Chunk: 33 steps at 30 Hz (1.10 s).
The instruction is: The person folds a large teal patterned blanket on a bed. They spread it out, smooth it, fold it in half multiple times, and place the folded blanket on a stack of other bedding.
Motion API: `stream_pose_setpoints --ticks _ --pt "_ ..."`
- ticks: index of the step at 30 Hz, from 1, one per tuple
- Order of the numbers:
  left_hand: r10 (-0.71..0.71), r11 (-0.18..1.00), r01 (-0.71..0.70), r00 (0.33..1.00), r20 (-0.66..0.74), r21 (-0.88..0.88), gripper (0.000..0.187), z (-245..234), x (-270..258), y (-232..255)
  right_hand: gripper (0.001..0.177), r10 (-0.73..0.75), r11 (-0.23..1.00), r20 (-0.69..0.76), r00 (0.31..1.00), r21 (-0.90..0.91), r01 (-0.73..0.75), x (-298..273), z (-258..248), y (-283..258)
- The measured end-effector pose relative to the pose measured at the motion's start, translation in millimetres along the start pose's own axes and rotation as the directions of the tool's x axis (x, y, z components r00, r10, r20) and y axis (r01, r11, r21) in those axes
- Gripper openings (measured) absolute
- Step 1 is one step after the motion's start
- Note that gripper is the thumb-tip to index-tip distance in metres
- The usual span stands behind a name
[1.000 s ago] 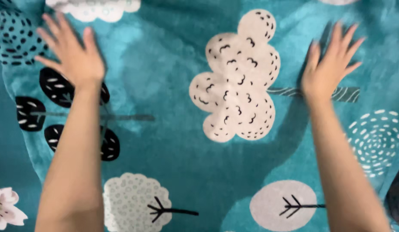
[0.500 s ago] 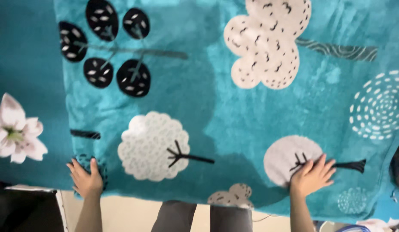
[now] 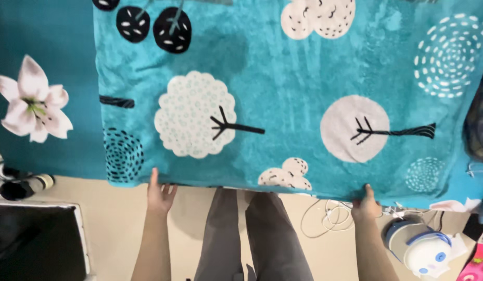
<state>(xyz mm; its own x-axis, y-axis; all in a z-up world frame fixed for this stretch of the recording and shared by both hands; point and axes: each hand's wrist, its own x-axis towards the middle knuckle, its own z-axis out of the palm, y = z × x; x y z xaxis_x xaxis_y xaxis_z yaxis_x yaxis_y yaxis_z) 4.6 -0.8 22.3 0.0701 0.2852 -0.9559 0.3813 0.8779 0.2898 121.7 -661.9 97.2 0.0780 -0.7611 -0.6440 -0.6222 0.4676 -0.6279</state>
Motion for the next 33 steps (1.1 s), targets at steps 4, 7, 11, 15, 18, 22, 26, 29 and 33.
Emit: stream_pose_setpoints --ticks 4,7,11,15,18,22,26,29,33 --pt "-0.117 0.992 0.105 0.977 0.176 0.072 0.068 40 -22 -39 0.052 0.274 0.942 0.304 0.913 0.105 -0.318 21 -12 -16" --pt "-0.091 0.992 0.111 0.956 0.277 -0.057 0.069 64 -32 -64 0.053 0.161 0.957 0.469 0.868 0.142 -0.254 24 -16 -21" --pt "-0.173 0.985 0.171 0.975 0.137 0.027 0.063 89 -32 -81 0.060 0.096 0.954 0.515 0.852 0.197 -0.226 24 -16 -38" --pt "0.000 0.998 0.008 0.992 0.128 -0.066 0.049 112 -23 -78 0.057 0.084 0.935 0.558 0.825 0.242 -0.259 36 -21 -49" --pt "0.180 0.977 -0.179 0.984 0.002 -0.114 0.050 114 -30 -80 0.051 0.070 0.932 0.598 0.799 0.245 -0.265 47 -30 -57" --pt "0.437 0.863 -0.437 0.897 -0.060 -0.253 0.052 108 -65 -75 0.052 -0.148 0.948 0.476 0.867 0.318 -0.013 46 -39 -69" --pt "0.784 0.613 -0.790 0.611 -0.108 -0.017 0.059 107 -125 -50 0.068 -0.248 0.940 0.352 0.903 0.314 0.136 10 -52 -104" --pt "0.859 0.510 -0.821 0.500 -0.110 0.256 0.089 109 -179 -24 0.067 -0.350 0.921 0.468 0.812 0.332 0.205 -29 -62 -138" --pt "0.971 0.073 -0.974 0.118 0.207 0.213 0.091 105 -238 6 0.061 -0.422 0.898 0.494 0.760 0.341 0.277 -70 -79 -178"
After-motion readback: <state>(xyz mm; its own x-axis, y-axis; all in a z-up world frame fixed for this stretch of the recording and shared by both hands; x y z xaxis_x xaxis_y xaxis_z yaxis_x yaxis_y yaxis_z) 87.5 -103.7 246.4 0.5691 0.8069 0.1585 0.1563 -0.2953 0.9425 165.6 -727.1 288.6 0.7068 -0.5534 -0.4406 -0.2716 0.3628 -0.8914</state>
